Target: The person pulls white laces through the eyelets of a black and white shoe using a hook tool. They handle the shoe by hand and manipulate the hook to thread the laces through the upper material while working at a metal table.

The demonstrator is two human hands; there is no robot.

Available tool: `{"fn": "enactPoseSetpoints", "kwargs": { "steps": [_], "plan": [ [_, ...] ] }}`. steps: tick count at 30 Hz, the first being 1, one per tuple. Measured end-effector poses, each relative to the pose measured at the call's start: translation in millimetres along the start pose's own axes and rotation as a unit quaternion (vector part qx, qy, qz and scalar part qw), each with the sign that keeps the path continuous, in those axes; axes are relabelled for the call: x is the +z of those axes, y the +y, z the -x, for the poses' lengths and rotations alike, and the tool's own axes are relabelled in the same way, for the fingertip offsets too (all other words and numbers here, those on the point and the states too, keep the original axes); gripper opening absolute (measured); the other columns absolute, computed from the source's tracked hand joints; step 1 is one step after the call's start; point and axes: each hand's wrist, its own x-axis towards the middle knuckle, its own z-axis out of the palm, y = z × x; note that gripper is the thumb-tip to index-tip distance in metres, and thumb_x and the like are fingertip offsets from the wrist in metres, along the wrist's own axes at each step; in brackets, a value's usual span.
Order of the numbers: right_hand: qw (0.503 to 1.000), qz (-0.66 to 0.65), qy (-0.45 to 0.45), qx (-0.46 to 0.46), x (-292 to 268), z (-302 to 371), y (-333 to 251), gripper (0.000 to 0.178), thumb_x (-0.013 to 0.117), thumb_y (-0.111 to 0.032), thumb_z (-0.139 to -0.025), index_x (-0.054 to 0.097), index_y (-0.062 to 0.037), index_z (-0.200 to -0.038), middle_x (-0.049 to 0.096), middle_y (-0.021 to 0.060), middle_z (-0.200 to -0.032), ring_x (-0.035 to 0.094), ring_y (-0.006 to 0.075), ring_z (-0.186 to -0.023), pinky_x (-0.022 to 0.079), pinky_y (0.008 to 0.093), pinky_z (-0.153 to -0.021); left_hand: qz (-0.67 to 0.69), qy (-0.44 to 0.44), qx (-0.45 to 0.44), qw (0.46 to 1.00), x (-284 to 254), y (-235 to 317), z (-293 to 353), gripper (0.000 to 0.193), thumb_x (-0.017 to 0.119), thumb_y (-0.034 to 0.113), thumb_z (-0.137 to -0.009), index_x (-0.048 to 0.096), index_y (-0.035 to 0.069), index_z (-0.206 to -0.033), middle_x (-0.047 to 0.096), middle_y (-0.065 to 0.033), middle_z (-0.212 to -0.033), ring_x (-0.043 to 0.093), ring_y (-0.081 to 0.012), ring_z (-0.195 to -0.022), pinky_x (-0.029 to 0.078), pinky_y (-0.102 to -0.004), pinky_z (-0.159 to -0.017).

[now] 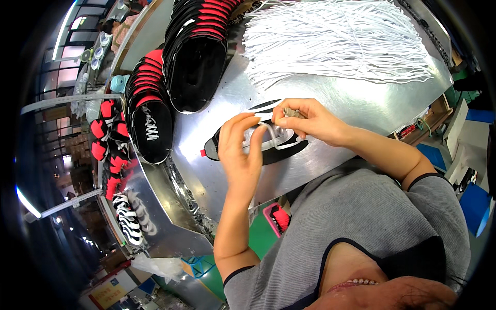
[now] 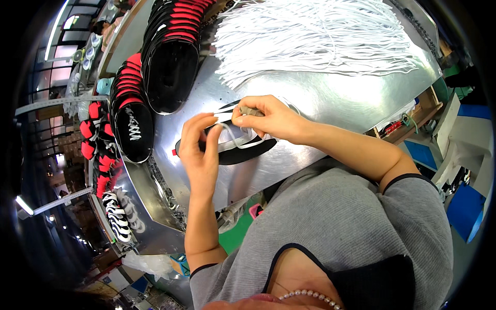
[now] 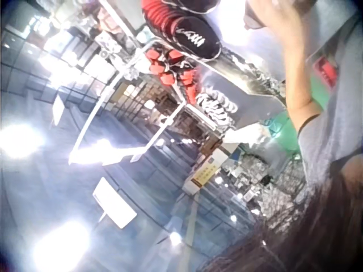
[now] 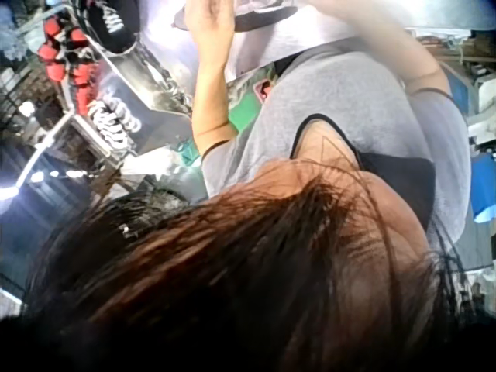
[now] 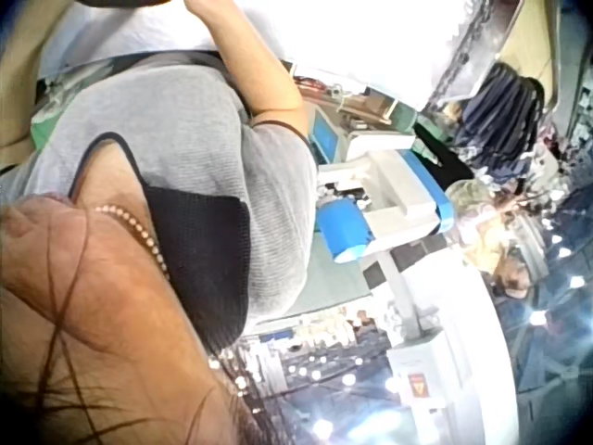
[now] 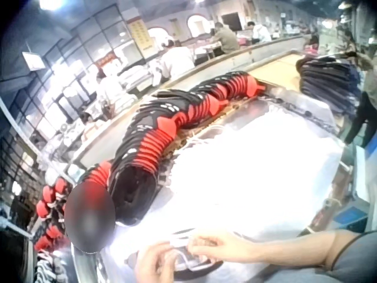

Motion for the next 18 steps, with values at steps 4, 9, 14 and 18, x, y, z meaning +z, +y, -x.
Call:
{"fn": "enactPoseSetpoints", "kwargs": {
  "steps": [4,9,14,18],
  "plan": [
    [0.998,-0.059,0.02,0.004,-4.0,-1.9,7.5,0.015,0.059,-0.019,-0.097,0.061,-0.0048,-0.099,0.065,0.0037,-0.101,0.044,0.0023,-0.053,0.038,0.0181,-0.049,-0.002,-0.026,-0.055,0.998,-17.5,-8.9,23.6,0.003,0.065,-0.001,-0.087,0.063,-0.001,-0.089,0.064,-0.0103,-0.089,0.059,-0.0245,-0.08,0.046,-0.0336,-0.072],
    [0.958,0.21,0.054,-0.188,0.5,1.8,9.0,0.012,0.063,-0.01,-0.089,0.064,-0.0094,-0.102,0.067,0.0016,-0.096,0.058,0.0106,-0.062,0.046,0.0255,-0.054,-0.035,-0.008,-0.035,0.999,-4.5,-14.0,24.0,0.006,0.066,0.003,-0.088,0.061,0.0,-0.086,0.064,-0.0116,-0.087,0.06,-0.0274,-0.08,0.046,-0.0367,-0.073],
    [0.778,0.549,-0.029,-0.304,-23.8,8.4,16.1,0.029,0.066,-0.001,-0.078,0.067,-0.0123,-0.104,0.063,-0.0006,-0.112,0.065,0.0206,-0.07,0.052,0.0331,-0.059,-0.073,-0.097,-0.01,0.993,1.8,-22.7,32.5,0.009,0.067,0.006,-0.088,0.067,-0.002,-0.092,0.068,-0.0125,-0.093,0.065,-0.0219,-0.085,0.049,-0.0312,-0.075],
    [0.715,0.618,-0.16,-0.286,-18.5,-2.7,8.0,0.014,0.064,-0.007,-0.083,0.066,-0.012,-0.095,0.06,0.001,-0.101,0.063,0.021,-0.065,0.05,0.034,-0.054,-0.021,-0.25,-0.175,0.952,-0.5,-38.4,19.6,0.017,0.072,0.012,-0.084,0.07,0.001,-0.096,0.069,-0.0151,-0.097,0.067,-0.0283,-0.09,0.05,-0.0346,-0.081]
  ]
}}
